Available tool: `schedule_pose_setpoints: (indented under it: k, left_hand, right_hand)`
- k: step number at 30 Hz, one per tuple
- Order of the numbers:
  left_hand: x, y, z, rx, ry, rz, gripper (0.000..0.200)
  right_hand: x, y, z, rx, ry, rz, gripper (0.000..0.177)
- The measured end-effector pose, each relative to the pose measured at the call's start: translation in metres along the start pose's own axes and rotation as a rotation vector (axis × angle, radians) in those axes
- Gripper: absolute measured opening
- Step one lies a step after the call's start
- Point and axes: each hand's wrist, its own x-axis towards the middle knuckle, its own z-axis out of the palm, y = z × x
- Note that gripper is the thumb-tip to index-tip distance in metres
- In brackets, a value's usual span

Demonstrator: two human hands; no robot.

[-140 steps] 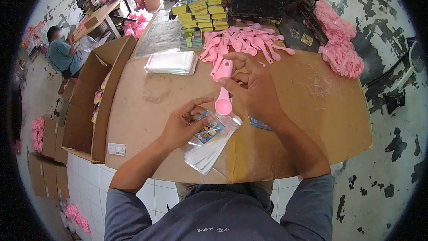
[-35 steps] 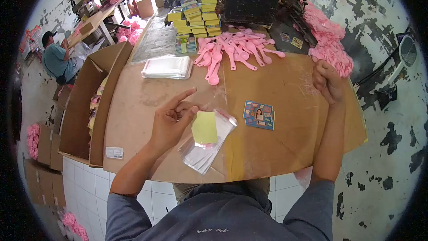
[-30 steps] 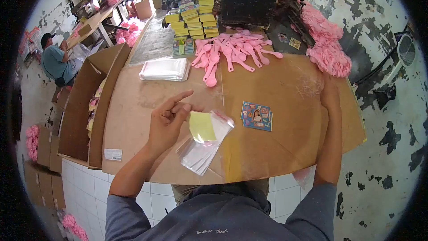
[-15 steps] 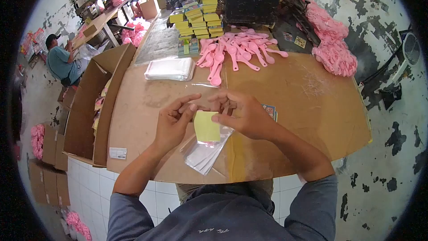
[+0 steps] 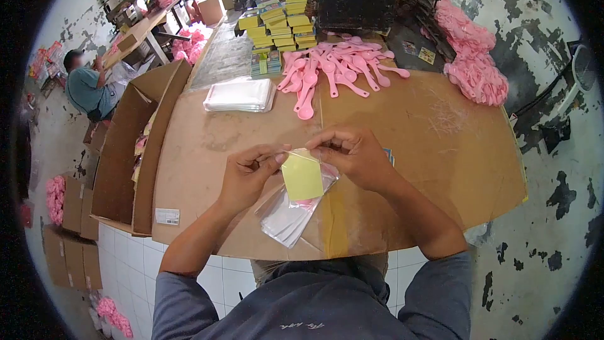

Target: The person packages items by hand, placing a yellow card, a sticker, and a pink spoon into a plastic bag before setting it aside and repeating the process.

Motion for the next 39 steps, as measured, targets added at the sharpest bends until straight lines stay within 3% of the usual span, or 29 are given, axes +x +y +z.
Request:
schedule_pose_setpoints:
  k: [8, 11, 14, 20, 23, 29, 32, 39]
  left_hand:
    - [0.001, -0.006, -0.007, 0.045, -0.076, 0.041, 0.023]
    - [0.0, -0.004, -0.009, 0.045, -0.077, 0.041, 0.023]
    - [0.002, -0.003, -0.01, -0.173, -0.091, -0.075, 0.026]
    - [0.005, -0.01, -0.005, 0.049, -0.078, -0.078, 0.024]
    - [0.007, -0.011, -0.007, -0.022, -0.094, -0.104, 0.024]
    - [0.006, -0.012, -0.006, -0.022, -0.063, -0.064, 0.024]
    - [0.005, -0.006, -0.005, -0.005, -0.044, -0.064, 0.023]
    - [0.004, -0.003, 0.006, -0.005, -0.021, 0.05, 0.033]
  right_hand:
    - [-0.003, -0.006, -0.011, -0.119, -0.02, 0.004, 0.018]
    - [0.0, 0.0, -0.016, -0.169, -0.043, -0.109, 0.017]
    - [-0.002, -0.01, -0.014, -0.105, -0.04, 0.009, 0.016]
    - [0.0, 0.002, -0.012, -0.064, -0.062, -0.018, 0.015]
    - [0.001, 0.011, -0.017, 0.051, -0.105, 0.088, 0.02]
    - [0.002, 0.005, -0.009, -0.017, -0.133, 0.025, 0.046]
    - [0.001, 0.004, -0.008, -0.056, -0.22, 0.081, 0.048]
    - [0.002, 0.001, -0.007, -0.055, -0.169, 0.113, 0.046]
